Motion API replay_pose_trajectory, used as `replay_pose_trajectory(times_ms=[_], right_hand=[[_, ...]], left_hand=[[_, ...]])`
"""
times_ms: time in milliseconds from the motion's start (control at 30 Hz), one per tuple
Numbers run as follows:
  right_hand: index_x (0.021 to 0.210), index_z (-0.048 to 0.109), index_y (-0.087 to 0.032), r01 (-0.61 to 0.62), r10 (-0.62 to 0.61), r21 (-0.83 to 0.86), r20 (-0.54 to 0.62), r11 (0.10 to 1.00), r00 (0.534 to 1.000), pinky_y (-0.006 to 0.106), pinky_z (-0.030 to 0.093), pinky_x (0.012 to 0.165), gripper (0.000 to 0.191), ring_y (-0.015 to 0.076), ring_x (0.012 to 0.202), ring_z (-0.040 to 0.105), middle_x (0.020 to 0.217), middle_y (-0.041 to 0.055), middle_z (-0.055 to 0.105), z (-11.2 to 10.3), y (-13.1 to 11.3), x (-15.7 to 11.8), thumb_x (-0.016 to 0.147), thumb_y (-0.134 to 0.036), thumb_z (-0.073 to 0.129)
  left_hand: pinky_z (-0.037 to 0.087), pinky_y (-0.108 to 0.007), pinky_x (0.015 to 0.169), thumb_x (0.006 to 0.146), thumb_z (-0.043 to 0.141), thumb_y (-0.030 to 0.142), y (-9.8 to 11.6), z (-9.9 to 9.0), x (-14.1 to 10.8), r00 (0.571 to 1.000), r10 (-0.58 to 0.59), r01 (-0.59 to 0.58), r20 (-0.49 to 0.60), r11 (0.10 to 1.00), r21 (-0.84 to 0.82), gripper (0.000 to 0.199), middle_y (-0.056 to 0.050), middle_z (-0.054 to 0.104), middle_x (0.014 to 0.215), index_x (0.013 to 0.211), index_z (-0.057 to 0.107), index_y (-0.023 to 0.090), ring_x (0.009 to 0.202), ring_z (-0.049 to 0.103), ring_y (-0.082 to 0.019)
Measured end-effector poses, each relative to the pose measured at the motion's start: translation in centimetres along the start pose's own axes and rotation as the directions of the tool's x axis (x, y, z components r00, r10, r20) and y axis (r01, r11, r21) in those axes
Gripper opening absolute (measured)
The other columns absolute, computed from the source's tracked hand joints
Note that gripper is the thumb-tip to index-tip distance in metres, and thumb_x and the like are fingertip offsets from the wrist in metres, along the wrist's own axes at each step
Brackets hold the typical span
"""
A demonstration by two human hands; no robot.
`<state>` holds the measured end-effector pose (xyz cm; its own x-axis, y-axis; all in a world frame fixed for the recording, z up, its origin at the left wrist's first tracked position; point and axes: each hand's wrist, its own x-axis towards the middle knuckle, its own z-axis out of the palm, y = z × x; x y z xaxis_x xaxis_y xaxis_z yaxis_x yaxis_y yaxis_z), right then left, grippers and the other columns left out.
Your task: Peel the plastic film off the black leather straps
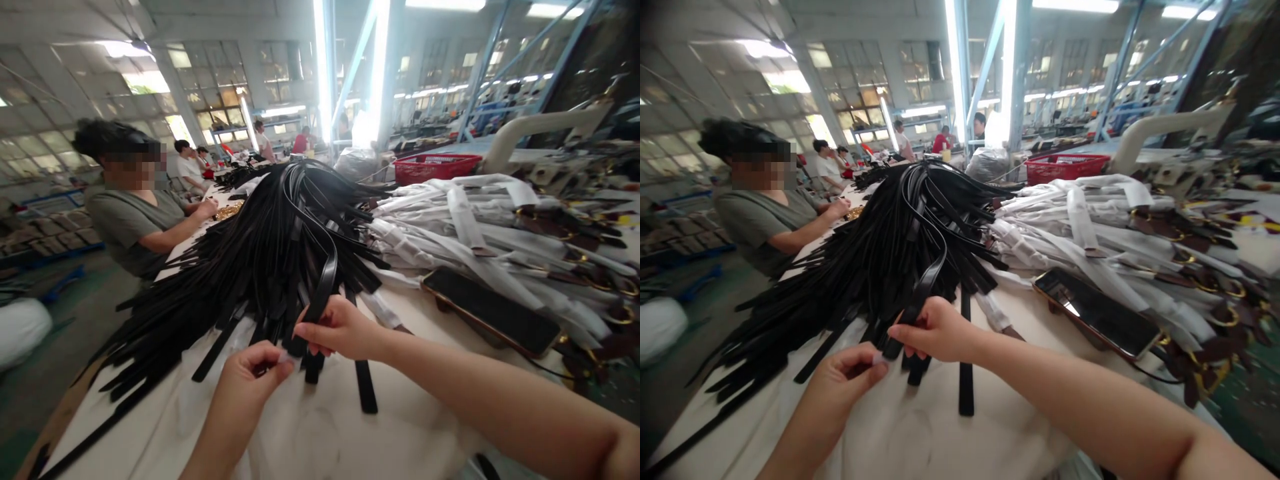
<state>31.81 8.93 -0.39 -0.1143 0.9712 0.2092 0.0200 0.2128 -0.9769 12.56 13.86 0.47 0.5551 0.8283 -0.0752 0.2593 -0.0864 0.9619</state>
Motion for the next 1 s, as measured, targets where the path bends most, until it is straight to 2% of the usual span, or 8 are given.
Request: replay_pose_trajectory(times_ms=[167, 333, 500, 633, 833, 1000], right_hand=[[0.074, 0.061, -0.011, -0.012, 0.01, -0.083, -0.018, 0.996, 1.0, 0.016, 0.034, 0.038, 0.044, 0.0055, 0.041, 0.045, 0.052, -0.0012, 0.054, 0.5, 0.3, 0.0, 0.083, -0.054, 0.06], [0.073, 0.059, -0.011, 0.04, -0.037, 0.027, -0.129, 0.999, 0.991, 0.016, 0.034, 0.039, 0.045, 0.0047, 0.042, 0.045, 0.056, 0.0, 0.056, 0.7, 0.0, 0.0, 0.083, -0.055, 0.06], [0.08, 0.061, -0.011, 0.046, -0.044, 0.023, -0.085, 0.999, 0.995, 0.016, 0.037, 0.041, 0.045, 0.006, 0.045, 0.049, 0.058, 0.0001, 0.056, 1.2, 0.2, -0.3, 0.081, -0.056, 0.061], [0.078, 0.06, -0.012, 0.05, -0.044, 0.043, -0.145, 0.998, 0.988, 0.016, 0.035, 0.04, 0.05, 0.0059, 0.044, 0.047, 0.057, 0.0, 0.055, 1.3, 0.1, -0.3, 0.079, -0.062, 0.06], [0.082, 0.061, -0.012, 0.048, -0.04, 0.05, -0.151, 0.998, 0.988, 0.017, 0.035, 0.04, 0.049, 0.0063, 0.044, 0.047, 0.058, 0.0, 0.056, 1.4, 0.3, -0.2, 0.08, -0.06, 0.06], [0.079, 0.062, -0.012, 0.048, -0.046, 0.017, -0.112, 0.999, 0.993, 0.017, 0.036, 0.042, 0.047, 0.0061, 0.045, 0.047, 0.058, 0.0001, 0.056, 1.4, 0.6, -0.2, 0.082, -0.058, 0.06]], left_hand=[[0.038, -0.026, 0.067, 0.068, 0.074, 0.039, -0.5, -0.3, 0.2, 1.0, 0.008, -0.009, 0.028, 1.0, 0.026, 0.025, -0.004, 0.06, 0.069, 0.068, 0.071, 0.015, 0.071, 0.051, -0.018], [0.038, -0.025, 0.067, 0.067, 0.075, 0.039, -0.3, -0.3, 0.0, 1.0, -0.021, 0.021, -0.011, 1.0, -0.009, 0.026, -0.003, 0.059, 0.068, 0.066, 0.069, 0.014, 0.07, 0.05, -0.017], [0.037, -0.026, 0.064, 0.063, 0.077, 0.04, -0.2, 0.0, -0.1, 0.999, -0.023, 0.02, -0.045, 0.998, -0.054, 0.028, -0.002, 0.056, 0.065, 0.062, 0.067, 0.014, 0.067, 0.048, -0.017], [0.038, -0.026, 0.065, 0.06, 0.078, 0.04, -0.5, 0.0, 0.0, 0.997, -0.039, 0.035, -0.065, 0.998, -0.058, 0.028, -0.003, 0.058, 0.064, 0.063, 0.068, 0.014, 0.068, 0.05, -0.018], [0.035, -0.025, 0.061, 0.058, 0.08, 0.042, -1.4, -0.1, 0.4, 0.999, -0.017, 0.014, -0.052, 0.998, -0.055, 0.03, -0.002, 0.056, 0.062, 0.061, 0.067, 0.014, 0.064, 0.047, -0.017], [0.039, -0.027, 0.067, 0.061, 0.079, 0.044, -0.8, -0.3, 0.2, 1.0, 0.0, 0.0, -0.004, 0.999, -0.053, 0.032, -0.004, 0.061, 0.068, 0.065, 0.069, 0.014, 0.071, 0.053, -0.02]])
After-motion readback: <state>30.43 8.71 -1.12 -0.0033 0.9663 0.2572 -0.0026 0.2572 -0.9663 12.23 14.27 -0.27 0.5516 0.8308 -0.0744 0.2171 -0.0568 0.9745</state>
